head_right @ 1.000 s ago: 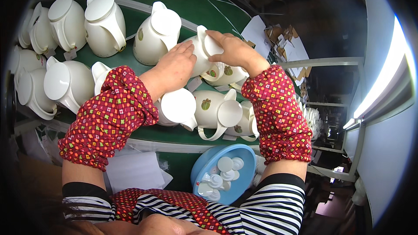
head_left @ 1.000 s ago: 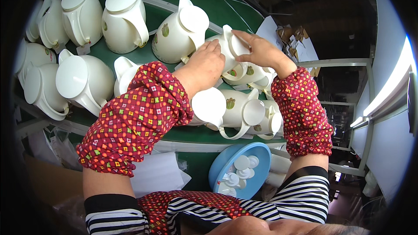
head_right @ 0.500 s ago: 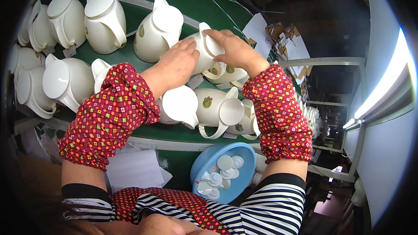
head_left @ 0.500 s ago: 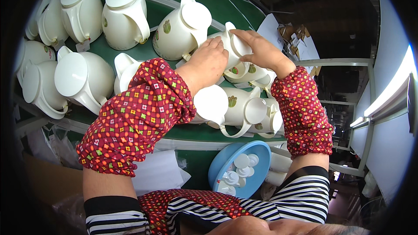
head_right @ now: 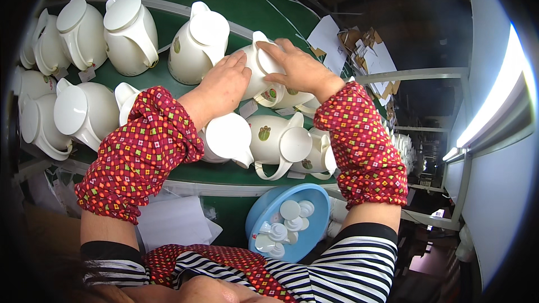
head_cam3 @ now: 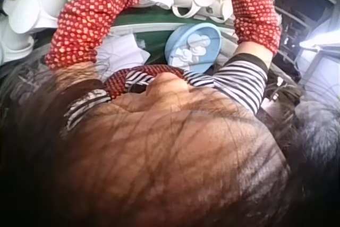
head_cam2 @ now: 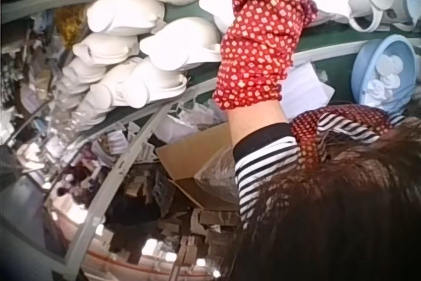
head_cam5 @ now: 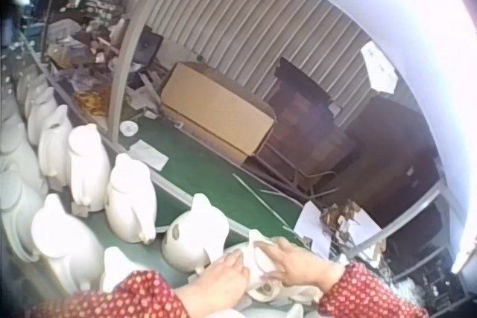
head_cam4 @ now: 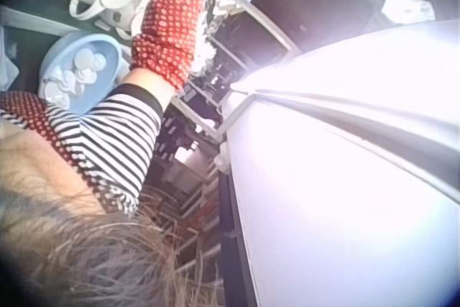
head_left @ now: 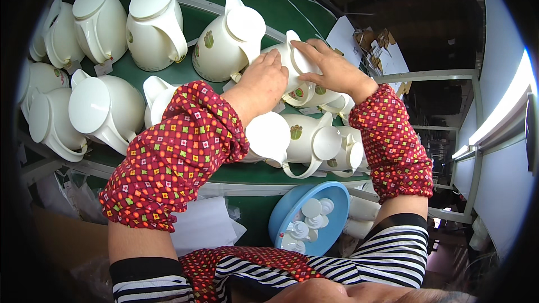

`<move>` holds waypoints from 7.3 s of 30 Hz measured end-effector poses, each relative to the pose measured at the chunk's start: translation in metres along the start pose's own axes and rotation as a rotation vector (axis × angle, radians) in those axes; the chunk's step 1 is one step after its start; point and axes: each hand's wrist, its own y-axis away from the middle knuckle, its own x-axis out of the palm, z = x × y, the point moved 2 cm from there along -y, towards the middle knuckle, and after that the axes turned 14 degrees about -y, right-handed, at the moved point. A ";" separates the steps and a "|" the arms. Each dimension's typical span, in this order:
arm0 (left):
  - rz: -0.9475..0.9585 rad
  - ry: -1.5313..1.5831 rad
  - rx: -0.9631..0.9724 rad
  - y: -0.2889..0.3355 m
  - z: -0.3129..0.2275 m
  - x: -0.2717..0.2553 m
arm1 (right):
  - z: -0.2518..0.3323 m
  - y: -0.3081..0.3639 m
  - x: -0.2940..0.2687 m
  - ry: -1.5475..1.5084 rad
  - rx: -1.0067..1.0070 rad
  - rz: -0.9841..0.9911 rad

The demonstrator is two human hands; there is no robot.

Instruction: The person repeatedly picks white plastic pitchers from a conveyor belt and places white lids onto them. The person handles the pitchers one at a time, aligning and pressing the lids into place before moving to the next unit.

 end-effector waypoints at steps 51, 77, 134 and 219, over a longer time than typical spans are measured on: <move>0.323 0.179 0.198 -0.059 -0.145 0.026 | -0.110 0.100 -0.013 -0.051 0.432 -0.049; 0.363 0.269 0.229 -0.063 -0.147 0.033 | -0.111 0.107 -0.005 -0.050 0.339 -0.018; 0.534 0.289 0.229 -0.073 -0.153 0.019 | -0.104 0.096 0.051 0.290 0.400 -0.403; 0.286 0.422 -0.405 0.085 -0.280 0.053 | 0.020 0.239 0.093 -0.039 0.432 -0.168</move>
